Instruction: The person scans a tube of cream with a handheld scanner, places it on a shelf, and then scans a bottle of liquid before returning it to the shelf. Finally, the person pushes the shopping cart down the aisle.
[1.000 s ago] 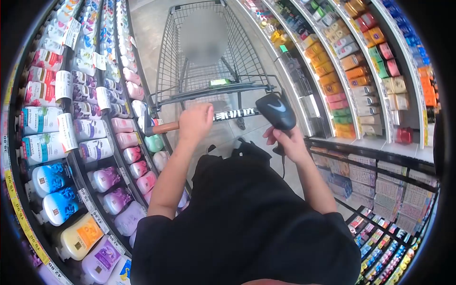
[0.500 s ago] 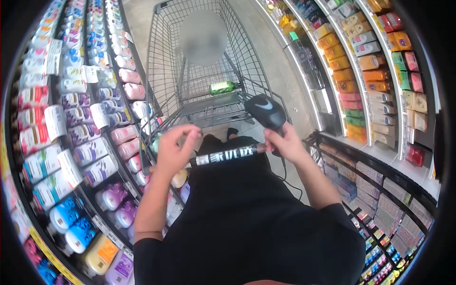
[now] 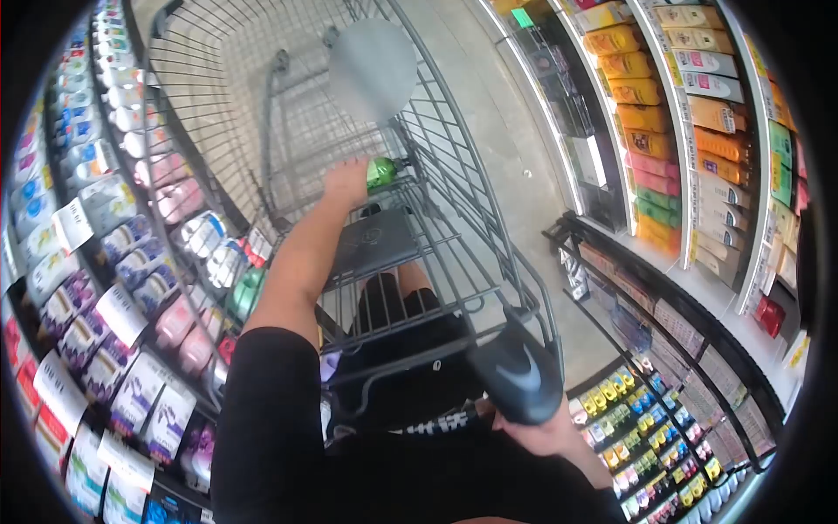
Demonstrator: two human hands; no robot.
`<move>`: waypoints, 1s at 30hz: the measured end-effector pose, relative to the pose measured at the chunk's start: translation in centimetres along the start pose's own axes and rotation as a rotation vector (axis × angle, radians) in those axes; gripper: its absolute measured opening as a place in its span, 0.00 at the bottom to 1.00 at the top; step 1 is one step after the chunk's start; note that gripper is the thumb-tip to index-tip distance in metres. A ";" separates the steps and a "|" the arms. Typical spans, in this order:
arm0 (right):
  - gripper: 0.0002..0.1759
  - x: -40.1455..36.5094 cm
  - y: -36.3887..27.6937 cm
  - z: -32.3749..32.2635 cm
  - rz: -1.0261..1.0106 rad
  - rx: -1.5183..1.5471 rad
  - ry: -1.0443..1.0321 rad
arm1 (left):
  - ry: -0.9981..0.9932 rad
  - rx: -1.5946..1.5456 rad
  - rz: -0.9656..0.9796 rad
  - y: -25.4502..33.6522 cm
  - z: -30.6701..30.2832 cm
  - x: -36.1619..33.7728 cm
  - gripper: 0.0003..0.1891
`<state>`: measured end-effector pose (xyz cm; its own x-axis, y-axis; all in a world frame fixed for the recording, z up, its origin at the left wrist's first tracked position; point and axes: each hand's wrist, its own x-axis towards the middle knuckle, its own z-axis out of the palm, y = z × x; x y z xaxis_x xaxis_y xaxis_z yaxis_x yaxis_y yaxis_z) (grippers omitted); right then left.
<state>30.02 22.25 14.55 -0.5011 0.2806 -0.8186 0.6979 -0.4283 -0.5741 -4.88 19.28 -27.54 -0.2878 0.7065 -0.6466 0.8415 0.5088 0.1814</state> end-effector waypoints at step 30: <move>0.13 -2.0 -3.3 1.6 -0.662 0.364 -0.177 | -0.569 -2.313 1.211 4.7 -30.6 -28.1 0.46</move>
<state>27.88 21.73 18.11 -0.8506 0.4484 -0.2747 0.0277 -0.4833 -0.8750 -6.84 16.88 14.18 0.0193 0.9707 0.2394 -0.9821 -0.0264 0.1863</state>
